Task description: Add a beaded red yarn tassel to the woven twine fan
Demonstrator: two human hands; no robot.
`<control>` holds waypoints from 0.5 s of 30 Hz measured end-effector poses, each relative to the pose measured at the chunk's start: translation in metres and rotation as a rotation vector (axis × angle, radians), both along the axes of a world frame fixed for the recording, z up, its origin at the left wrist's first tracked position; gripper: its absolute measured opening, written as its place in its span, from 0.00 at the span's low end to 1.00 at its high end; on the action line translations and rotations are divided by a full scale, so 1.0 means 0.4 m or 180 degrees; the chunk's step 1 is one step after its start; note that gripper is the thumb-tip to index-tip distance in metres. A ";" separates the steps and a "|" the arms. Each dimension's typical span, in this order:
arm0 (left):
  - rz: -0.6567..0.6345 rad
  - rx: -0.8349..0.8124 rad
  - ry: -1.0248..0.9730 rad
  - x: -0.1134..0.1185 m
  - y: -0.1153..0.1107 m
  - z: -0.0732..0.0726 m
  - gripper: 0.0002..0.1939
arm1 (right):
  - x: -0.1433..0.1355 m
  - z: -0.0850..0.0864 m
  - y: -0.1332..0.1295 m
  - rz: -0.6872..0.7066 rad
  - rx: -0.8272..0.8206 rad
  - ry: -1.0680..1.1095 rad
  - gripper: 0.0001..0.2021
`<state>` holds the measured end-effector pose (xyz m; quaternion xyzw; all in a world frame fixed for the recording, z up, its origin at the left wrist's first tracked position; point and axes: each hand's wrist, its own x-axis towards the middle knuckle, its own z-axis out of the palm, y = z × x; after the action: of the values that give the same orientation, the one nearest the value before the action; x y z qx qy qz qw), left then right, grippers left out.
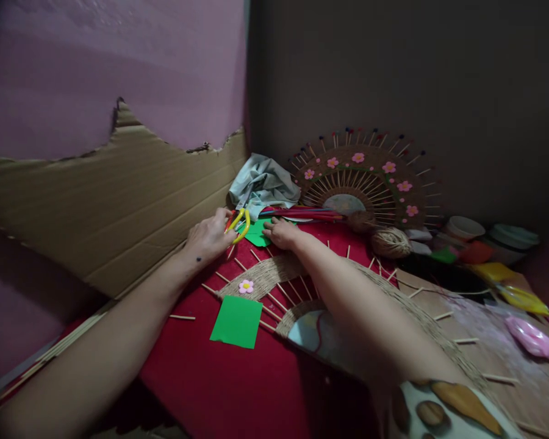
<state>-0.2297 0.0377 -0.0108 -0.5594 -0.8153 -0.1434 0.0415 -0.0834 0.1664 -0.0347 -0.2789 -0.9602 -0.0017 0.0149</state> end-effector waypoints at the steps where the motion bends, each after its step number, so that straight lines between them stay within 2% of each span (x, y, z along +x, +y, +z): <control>1: -0.0015 -0.0008 0.0016 0.000 0.000 0.000 0.22 | -0.004 0.002 0.008 -0.0089 -0.0001 -0.0004 0.17; 4: -0.0118 -0.0046 0.0076 0.000 -0.002 0.001 0.23 | -0.017 0.015 0.012 -0.0351 -0.0002 0.0005 0.17; 8: -0.0438 -0.0160 0.0167 0.005 -0.009 0.007 0.23 | -0.004 0.056 -0.026 -0.0605 -0.0027 0.0038 0.17; 11: -0.0668 -0.0266 0.0227 0.012 -0.015 0.008 0.21 | 0.039 0.108 -0.088 -0.0751 -0.0096 -0.0012 0.11; 15: -0.0762 -0.0390 0.0295 0.016 -0.015 0.001 0.19 | 0.102 0.161 -0.225 -0.0665 -0.0285 -0.0053 0.13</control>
<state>-0.2232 0.0318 -0.0103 -0.6603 -0.7472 -0.0713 0.0274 -0.0426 0.0765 0.0299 -0.3779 -0.9251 0.0374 -0.0057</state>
